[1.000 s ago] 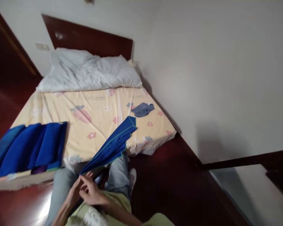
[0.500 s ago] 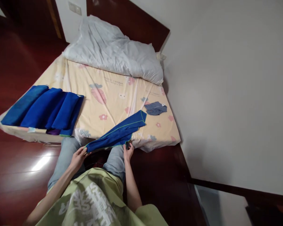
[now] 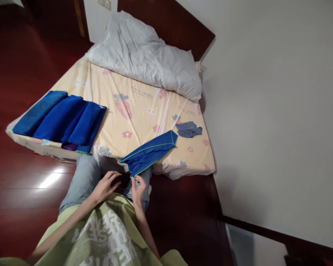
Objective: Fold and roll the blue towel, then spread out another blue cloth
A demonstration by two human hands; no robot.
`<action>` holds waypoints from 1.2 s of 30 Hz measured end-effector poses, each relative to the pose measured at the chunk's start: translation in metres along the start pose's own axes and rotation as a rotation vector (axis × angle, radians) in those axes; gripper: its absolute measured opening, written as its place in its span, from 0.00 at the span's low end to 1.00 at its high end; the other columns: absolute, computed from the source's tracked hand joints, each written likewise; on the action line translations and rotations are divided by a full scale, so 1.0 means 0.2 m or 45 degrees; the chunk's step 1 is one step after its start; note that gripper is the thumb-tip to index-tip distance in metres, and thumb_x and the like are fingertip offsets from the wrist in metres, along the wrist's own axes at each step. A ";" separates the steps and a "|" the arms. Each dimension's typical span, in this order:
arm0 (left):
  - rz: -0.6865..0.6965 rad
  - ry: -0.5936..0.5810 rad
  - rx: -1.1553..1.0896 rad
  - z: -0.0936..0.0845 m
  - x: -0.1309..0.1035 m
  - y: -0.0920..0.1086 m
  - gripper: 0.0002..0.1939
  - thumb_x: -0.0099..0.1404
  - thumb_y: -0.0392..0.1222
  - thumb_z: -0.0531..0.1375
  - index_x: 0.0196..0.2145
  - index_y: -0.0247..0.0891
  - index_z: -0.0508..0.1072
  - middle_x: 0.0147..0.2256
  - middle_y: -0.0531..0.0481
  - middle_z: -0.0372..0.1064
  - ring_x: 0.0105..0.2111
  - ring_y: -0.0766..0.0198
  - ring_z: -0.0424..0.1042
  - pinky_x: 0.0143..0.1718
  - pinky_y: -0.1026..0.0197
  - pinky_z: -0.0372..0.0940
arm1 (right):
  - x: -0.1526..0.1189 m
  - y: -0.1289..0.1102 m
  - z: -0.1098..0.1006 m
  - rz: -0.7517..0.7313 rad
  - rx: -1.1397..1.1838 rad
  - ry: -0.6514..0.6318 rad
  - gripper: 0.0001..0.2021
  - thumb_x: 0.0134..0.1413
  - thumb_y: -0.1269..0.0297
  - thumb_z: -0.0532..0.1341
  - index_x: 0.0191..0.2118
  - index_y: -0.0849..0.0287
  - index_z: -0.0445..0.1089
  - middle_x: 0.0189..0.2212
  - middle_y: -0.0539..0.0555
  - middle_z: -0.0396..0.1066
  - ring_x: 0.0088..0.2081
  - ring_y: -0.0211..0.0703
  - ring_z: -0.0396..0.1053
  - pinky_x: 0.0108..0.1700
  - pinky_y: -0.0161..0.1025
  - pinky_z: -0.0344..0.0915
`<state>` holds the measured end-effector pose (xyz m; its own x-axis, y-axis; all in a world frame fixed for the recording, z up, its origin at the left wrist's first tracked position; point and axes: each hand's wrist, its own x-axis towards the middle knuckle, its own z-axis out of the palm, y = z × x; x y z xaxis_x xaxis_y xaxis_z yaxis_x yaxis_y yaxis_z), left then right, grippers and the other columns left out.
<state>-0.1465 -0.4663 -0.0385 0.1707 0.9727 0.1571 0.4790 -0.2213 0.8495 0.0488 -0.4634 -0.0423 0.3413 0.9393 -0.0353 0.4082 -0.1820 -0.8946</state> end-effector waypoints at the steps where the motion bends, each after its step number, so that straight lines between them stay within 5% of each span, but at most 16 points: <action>1: 0.054 -0.091 -0.007 0.02 0.00 0.05 0.18 0.69 0.46 0.58 0.55 0.40 0.72 0.52 0.42 0.70 0.53 0.54 0.69 0.57 0.51 0.67 | -0.05 -0.06 0.00 -0.002 0.022 -0.013 0.17 0.58 0.50 0.63 0.40 0.59 0.76 0.37 0.57 0.78 0.39 0.47 0.75 0.47 0.43 0.72; 7: 0.146 -0.066 0.046 0.08 0.03 0.19 0.18 0.74 0.40 0.50 0.55 0.39 0.72 0.52 0.41 0.69 0.52 0.56 0.71 0.55 0.53 0.69 | -0.13 -0.31 -0.06 -0.149 0.067 -0.137 0.11 0.58 0.59 0.65 0.44 0.56 0.76 0.40 0.55 0.76 0.40 0.44 0.74 0.50 0.43 0.73; 17: 0.504 0.057 0.162 -0.10 -0.07 0.25 0.25 0.70 0.27 0.50 0.60 0.40 0.70 0.43 0.43 0.73 0.40 0.61 0.72 0.43 0.59 0.71 | -0.12 -0.41 -0.21 -0.772 -0.111 -0.409 0.19 0.55 0.74 0.63 0.51 0.50 0.79 0.36 0.53 0.75 0.44 0.45 0.70 0.50 0.43 0.72; 23: 0.609 0.101 0.176 -0.20 -0.13 0.37 0.28 0.71 0.25 0.49 0.64 0.44 0.66 0.41 0.46 0.74 0.37 0.63 0.70 0.39 0.61 0.67 | -0.08 -0.34 -0.21 -0.914 -0.277 -0.296 0.20 0.53 0.75 0.64 0.49 0.48 0.80 0.39 0.55 0.69 0.42 0.45 0.66 0.45 0.42 0.69; 30: 0.738 0.153 -0.047 -0.29 -0.27 0.45 0.25 0.73 0.30 0.51 0.65 0.40 0.66 0.42 0.40 0.76 0.39 0.58 0.73 0.39 0.55 0.68 | 0.21 -0.14 -0.31 -1.006 -0.527 -0.418 0.27 0.51 0.84 0.56 0.49 0.48 0.79 0.48 0.54 0.74 0.51 0.48 0.66 0.53 0.46 0.63; 36: 0.803 0.532 -0.265 -0.47 -0.33 0.56 0.21 0.71 0.29 0.54 0.58 0.35 0.75 0.36 0.39 0.76 0.33 0.56 0.75 0.32 0.53 0.70 | 0.44 0.15 -0.35 -0.891 -0.663 -0.553 0.26 0.46 0.85 0.52 0.43 0.55 0.80 0.42 0.55 0.79 0.47 0.48 0.71 0.50 0.44 0.62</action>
<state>-0.1842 -0.5480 0.0943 -0.0009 0.6223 0.7828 0.2211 -0.7633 0.6071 0.1496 -0.4067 -0.0407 -0.4202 0.8904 0.1749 0.7588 0.4505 -0.4703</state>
